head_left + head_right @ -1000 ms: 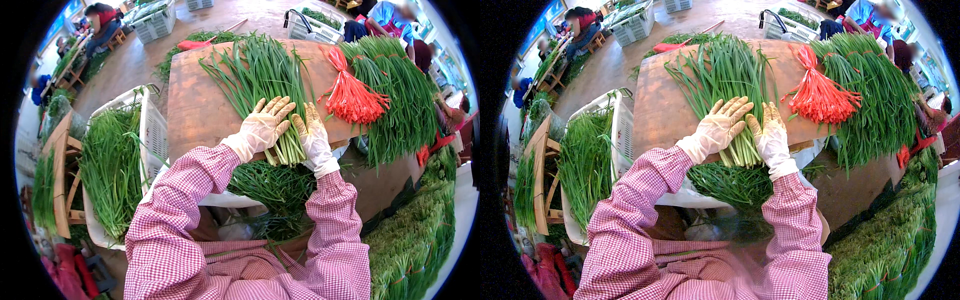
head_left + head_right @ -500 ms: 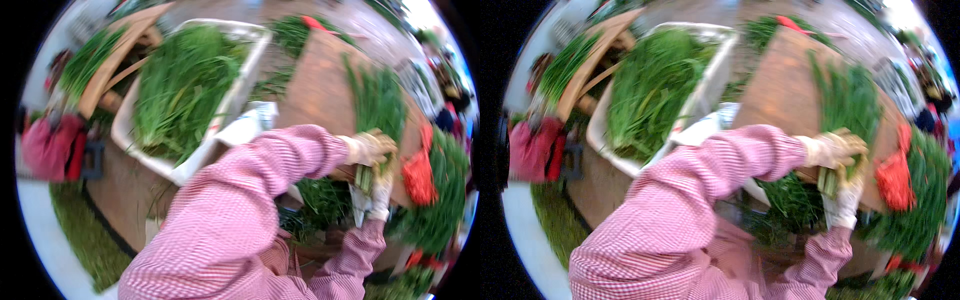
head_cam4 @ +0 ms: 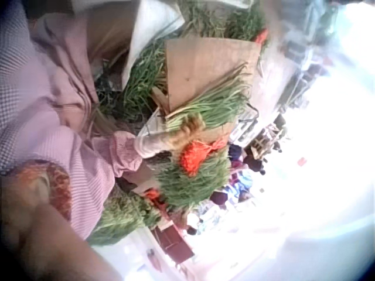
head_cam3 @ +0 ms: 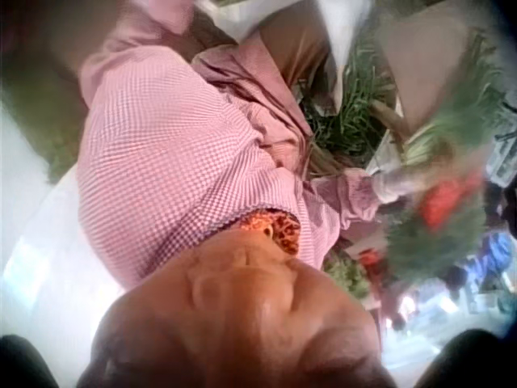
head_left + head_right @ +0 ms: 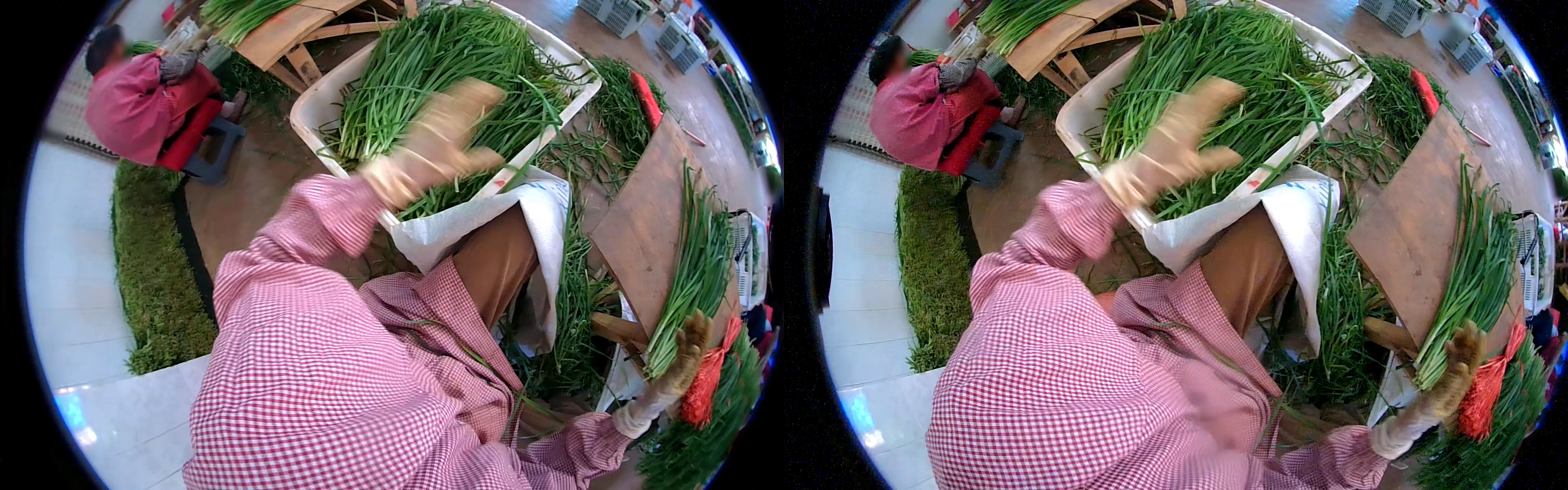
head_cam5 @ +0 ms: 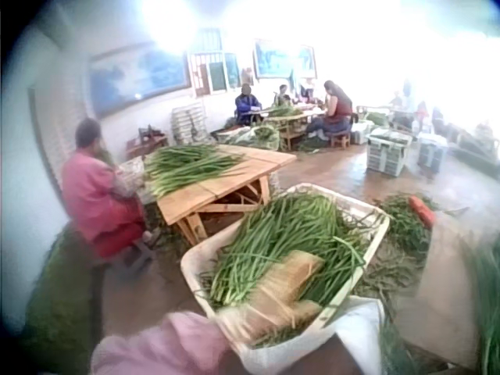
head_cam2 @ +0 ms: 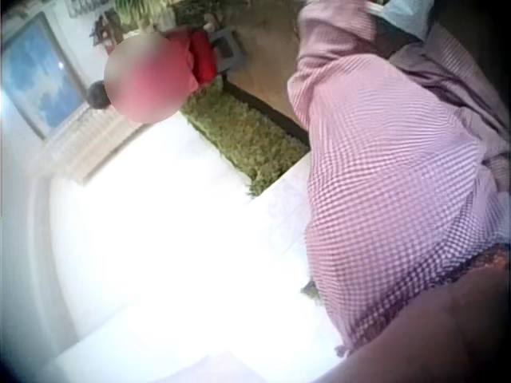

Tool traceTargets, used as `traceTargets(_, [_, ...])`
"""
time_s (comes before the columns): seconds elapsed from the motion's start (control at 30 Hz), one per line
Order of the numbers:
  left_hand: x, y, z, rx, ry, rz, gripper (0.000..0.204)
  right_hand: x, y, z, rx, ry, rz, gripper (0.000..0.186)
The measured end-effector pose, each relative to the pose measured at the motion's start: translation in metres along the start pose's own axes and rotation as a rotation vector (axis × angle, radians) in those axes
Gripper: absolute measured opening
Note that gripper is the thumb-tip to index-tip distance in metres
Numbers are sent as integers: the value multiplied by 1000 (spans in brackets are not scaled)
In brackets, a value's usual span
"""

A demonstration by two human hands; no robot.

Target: The person cleans and sorts bunches of green onions by hand, removing yellowed leaves and debris while seated at a workspace.

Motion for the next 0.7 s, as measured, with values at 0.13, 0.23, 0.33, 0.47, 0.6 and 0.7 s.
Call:
traceTargets(0.13, [-56, -57, -229, -739, 220, 98, 94, 169, -15, -66, 280, 296, -327, 34])
traceTargets(0.23, [-45, -92, -309, -1110, -72, -33, 98, 275, -10, -86, 400, 604, -558, 29])
traceTargets(0.33, [-28, -102, -310, -1213, -50, -178, 98, 369, 12, -112, 98, 318, -898, 31])
traceTargets(0.47, [-17, -94, -300, -1261, -75, -177, 90, 496, 7, -62, 107, 34, -1123, 45])
traceTargets(0.6, [-19, -97, -301, -1233, -115, -221, 101, 588, -43, 24, 544, 226, -1106, 51])
traceTargets(0.7, [-16, -100, -294, -1297, -198, -269, 101, 587, -68, 24, 802, 349, -951, 61])
Point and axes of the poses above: each hand's wrist, its own y-axis towards the middle knuckle, its own x-axis out of the palm, z = x × y, the point moved 9 cm from there along y, towards the middle knuckle, and after that the axes turned 13 degrees about -x, right-handed, at the moved point
